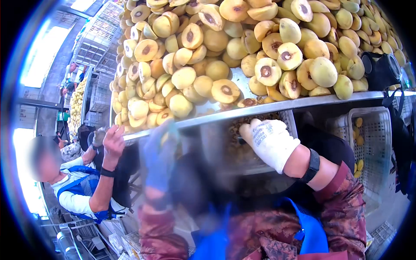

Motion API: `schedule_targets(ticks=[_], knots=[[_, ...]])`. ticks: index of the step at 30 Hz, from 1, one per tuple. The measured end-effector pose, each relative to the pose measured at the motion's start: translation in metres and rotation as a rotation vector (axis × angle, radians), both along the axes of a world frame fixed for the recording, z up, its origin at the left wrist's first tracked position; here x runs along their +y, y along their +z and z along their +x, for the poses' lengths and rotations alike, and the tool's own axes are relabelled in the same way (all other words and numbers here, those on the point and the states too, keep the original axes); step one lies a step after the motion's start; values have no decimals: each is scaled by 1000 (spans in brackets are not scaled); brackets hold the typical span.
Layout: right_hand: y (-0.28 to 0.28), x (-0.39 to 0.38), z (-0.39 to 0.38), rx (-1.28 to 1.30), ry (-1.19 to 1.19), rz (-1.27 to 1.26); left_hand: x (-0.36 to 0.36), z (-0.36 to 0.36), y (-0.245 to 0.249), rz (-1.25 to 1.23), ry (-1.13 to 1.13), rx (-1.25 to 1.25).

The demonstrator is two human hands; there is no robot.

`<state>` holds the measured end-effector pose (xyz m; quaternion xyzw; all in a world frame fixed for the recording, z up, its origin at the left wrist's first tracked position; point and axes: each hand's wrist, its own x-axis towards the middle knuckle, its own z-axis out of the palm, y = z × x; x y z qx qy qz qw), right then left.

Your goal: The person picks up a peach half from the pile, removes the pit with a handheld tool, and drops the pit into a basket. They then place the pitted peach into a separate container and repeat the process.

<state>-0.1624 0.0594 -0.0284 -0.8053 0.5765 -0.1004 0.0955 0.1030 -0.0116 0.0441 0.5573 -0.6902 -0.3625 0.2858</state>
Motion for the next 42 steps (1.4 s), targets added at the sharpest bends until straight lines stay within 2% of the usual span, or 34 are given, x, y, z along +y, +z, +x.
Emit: schedule_targets(ticks=[1, 2, 3, 4, 7, 10, 12, 13, 16, 20, 21, 22, 24, 25, 27, 28, 29, 32, 33, 36, 39, 42], knots=[[0, 1, -4, 34, 21, 79, -11, 37, -5, -310, -130, -573], [1, 1, -7, 68, 42, 157, -13, 60, -5, -439, -143, -1001], [2, 1, -8, 100, 65, 239, -17, 71, -2, -424, -83, -1027], [5, 2, -5, 67, 64, 212, -18, 79, -1, -405, -23, -1053], [8, 3, 0, 20, 78, 125, -31, 45, -7, -477, 62, -728], [4, 1, 7, -36, 92, 113, -59, -7, -17, -490, -34, -746], [5, 5, 4, -25, 113, -8, -89, -51, -26, -109, 28, -975], [3, 5, 4, -25, 115, -34, -99, -40, -53, -249, -8, -982], [4, 3, 3, -57, 121, 3, -106, -36, -61, -301, -50, -885], [8, 2, 3, -298, 75, 23, -101, -18, -46, -315, 61, -549], [13, 0, 4, -356, 47, 72, -107, -3, -48, -52, 74, -51], [16, -1, 6, -412, 24, 125, -96, -6, -26, 174, 53, 314], [11, -6, 9, -667, 37, 150, -67, -16, -12, 222, 0, 762], [15, -8, 11, -742, 29, 189, -64, -18, -21, 280, -27, 936], [28, -12, 11, -859, -12, 295, -54, -30, -26, 388, -11, 1128], [28, -15, 13, -890, -20, 267, -50, -38, -28, 480, -22, 1232], [26, -16, 14, -918, -32, 243, -48, -50, -29, 666, 28, 1451], [28, -23, 11, -925, -80, 281, -40, -78, -43, 661, 192, 1288], [29, -26, 10, -916, -99, 310, -33, -93, -35, 680, 197, 1280], [14, -31, 13, -904, -135, 143, -30, -103, -43, 585, 46, 1210], [15, -32, 14, -809, -183, 82, -26, -104, -49, 350, -112, 992], [12, -33, 16, -794, -190, 70, -20, -108, -47, 308, -143, 1032]])
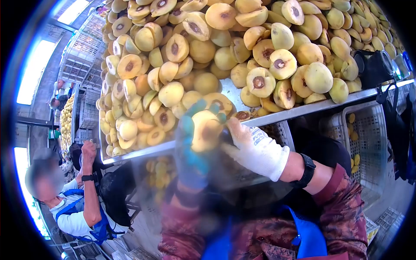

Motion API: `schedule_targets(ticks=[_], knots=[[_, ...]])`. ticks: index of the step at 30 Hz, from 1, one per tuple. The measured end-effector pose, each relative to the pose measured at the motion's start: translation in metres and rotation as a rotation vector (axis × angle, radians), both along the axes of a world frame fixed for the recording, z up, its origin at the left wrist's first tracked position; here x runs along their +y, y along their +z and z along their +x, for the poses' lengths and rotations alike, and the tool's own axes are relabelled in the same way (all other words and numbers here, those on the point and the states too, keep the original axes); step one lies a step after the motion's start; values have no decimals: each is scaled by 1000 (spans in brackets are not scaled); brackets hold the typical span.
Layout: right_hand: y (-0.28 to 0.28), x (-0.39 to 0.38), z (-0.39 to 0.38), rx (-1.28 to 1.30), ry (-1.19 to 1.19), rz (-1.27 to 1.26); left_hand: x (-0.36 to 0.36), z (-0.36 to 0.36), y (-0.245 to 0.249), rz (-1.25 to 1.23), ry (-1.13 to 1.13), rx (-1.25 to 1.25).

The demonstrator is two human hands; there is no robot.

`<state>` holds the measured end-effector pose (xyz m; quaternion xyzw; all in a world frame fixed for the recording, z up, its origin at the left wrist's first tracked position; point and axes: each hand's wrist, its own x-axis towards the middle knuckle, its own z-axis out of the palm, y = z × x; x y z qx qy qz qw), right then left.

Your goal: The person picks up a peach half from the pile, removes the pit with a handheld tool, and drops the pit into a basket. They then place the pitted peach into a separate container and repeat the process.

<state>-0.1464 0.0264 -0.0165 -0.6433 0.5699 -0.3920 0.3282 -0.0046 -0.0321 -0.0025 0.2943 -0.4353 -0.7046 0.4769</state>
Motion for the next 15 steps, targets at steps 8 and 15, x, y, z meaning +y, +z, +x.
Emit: schedule_targets(ticks=[8, 15], knots=[[-7, 2, 7, -60, 14, -33, 1, 6, -20, -309, 59, -179], [-25, 4, 17, -150, 66, -35, 0, 16, -28, -529, 139, -458]])
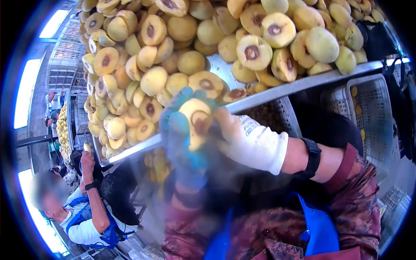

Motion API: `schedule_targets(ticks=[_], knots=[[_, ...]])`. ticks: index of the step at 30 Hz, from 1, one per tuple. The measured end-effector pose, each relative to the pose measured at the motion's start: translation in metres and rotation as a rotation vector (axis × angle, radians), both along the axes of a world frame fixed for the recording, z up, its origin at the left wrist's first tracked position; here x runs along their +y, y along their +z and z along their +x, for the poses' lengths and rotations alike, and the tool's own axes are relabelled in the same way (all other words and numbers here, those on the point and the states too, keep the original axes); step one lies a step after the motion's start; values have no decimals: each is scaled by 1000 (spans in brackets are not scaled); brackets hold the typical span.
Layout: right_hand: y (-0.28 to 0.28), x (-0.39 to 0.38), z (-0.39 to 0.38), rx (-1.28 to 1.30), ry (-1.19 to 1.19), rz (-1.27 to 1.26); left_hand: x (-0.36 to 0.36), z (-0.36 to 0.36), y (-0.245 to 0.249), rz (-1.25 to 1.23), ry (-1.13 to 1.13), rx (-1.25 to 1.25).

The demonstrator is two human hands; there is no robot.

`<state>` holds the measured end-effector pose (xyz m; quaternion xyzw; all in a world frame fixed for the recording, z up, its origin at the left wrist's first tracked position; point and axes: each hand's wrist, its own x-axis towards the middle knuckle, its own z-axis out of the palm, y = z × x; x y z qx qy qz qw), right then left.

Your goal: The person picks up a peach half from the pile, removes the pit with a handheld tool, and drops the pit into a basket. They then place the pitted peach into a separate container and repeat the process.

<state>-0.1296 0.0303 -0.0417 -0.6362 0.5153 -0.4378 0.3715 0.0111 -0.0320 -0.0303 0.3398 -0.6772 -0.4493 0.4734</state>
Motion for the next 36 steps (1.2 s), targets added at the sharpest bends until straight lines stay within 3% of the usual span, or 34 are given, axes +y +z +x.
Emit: schedule_targets(ticks=[2, 3, 5, 8, 10, 14, 15, 16, 17, 19, 22, 24, 29, 31, 33, 35, 36], knots=[[-14, 0, 6, -32, -3, -146, 0, 0, -1, 238, -18, 241], [-11, 2, 6, -79, 43, -39, 3, -3, 6, 284, -49, 272], [3, 4, 4, -53, 61, 119, 5, -2, 9, 214, -54, 203], [-14, 0, 21, -155, -2, 76, 2, 5, 3, 119, -79, 152], [-14, 0, 18, -64, 9, 137, 7, 6, 2, 69, -65, 119], [-5, -3, 11, -34, -25, 30, 5, -5, 3, -295, 81, -163], [3, -1, 7, 21, -20, 28, 5, -6, 8, -90, 38, -22], [-3, -1, 9, -44, -73, -151, 6, -8, 13, 121, 16, 154], [-2, -1, 9, -40, -62, -97, 6, -9, 19, 313, 25, 332], [1, 1, 8, -15, -43, -11, 4, -7, 18, 434, -38, 508], [4, 2, 5, 18, -17, 32, 3, -5, 14, 148, -27, 212], [7, 0, 4, 18, 3, 61, 4, -7, 10, 35, -11, 176], [4, 0, 6, -72, 42, 107, 0, 1, 10, -504, 101, -361], [-5, -1, 9, -106, 39, 42, 1, 2, 8, -408, 75, -237], [-9, -1, 12, -145, 38, 55, 3, 0, 0, 80, 10, 271], [3, -2, 9, -191, 40, 175, 4, 0, 0, 101, -17, 286], [1, -1, 11, -118, 43, 191, 3, 3, -1, -24, -45, 155]])
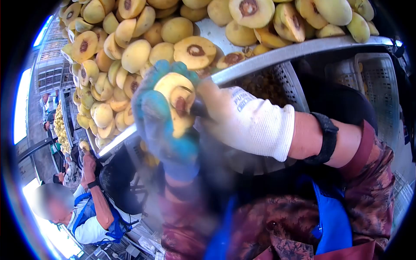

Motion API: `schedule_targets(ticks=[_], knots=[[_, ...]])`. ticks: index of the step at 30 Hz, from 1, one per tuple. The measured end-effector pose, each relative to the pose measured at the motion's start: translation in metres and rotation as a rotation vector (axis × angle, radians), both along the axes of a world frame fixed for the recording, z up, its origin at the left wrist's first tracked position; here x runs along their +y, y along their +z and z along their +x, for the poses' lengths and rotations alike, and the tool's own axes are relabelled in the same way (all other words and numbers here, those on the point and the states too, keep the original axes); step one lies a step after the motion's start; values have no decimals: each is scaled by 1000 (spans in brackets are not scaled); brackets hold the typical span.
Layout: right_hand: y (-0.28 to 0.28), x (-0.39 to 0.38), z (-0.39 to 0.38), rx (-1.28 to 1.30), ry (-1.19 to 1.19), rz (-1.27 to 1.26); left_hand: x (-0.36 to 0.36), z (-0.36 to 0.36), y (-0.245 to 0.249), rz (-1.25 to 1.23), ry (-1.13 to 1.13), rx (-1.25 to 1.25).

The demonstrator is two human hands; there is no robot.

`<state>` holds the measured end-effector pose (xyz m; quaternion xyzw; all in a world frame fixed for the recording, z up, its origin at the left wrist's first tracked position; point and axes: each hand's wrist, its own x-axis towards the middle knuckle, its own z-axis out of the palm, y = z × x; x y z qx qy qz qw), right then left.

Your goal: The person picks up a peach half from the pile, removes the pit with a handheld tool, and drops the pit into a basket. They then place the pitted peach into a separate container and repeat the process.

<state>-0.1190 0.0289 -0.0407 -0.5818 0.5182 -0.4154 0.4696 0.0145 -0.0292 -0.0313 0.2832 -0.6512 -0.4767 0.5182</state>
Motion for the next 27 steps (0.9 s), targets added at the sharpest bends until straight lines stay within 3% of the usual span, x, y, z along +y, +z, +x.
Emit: schedule_targets(ticks=[3, 4, 10, 13, 14, 16, 18, 19, 22, 24, 27], knots=[[4, 1, -1, 167, 42, -69, -16, 15, -7, -640, 64, -424], [6, 0, -1, 147, 43, -28, -17, 17, -8, -710, 95, -468], [3, -6, 5, 149, -76, -195, -13, 3, 0, -288, 61, -135], [9, -5, 0, 85, -96, -242, -2, -8, 17, 241, 38, 313], [10, -5, 0, 74, -85, -224, -5, -4, 12, 67, 83, 105], [8, -6, 1, 132, -86, -188, -5, -2, 11, 226, 3, 260], [10, -8, 2, 155, -59, -92, -2, -5, 12, 79, 98, 46], [6, -10, 3, 113, -49, -134, -2, -4, 13, 170, 45, 150], [-5, -8, 5, 39, -25, -191, -3, 2, 12, 32, 60, -31], [0, -1, 5, 66, -25, -165, -3, 5, 8, 146, 55, 44], [29, 1, 0, 17, 78, 147, 1, 6, 17, 338, -30, 141]])
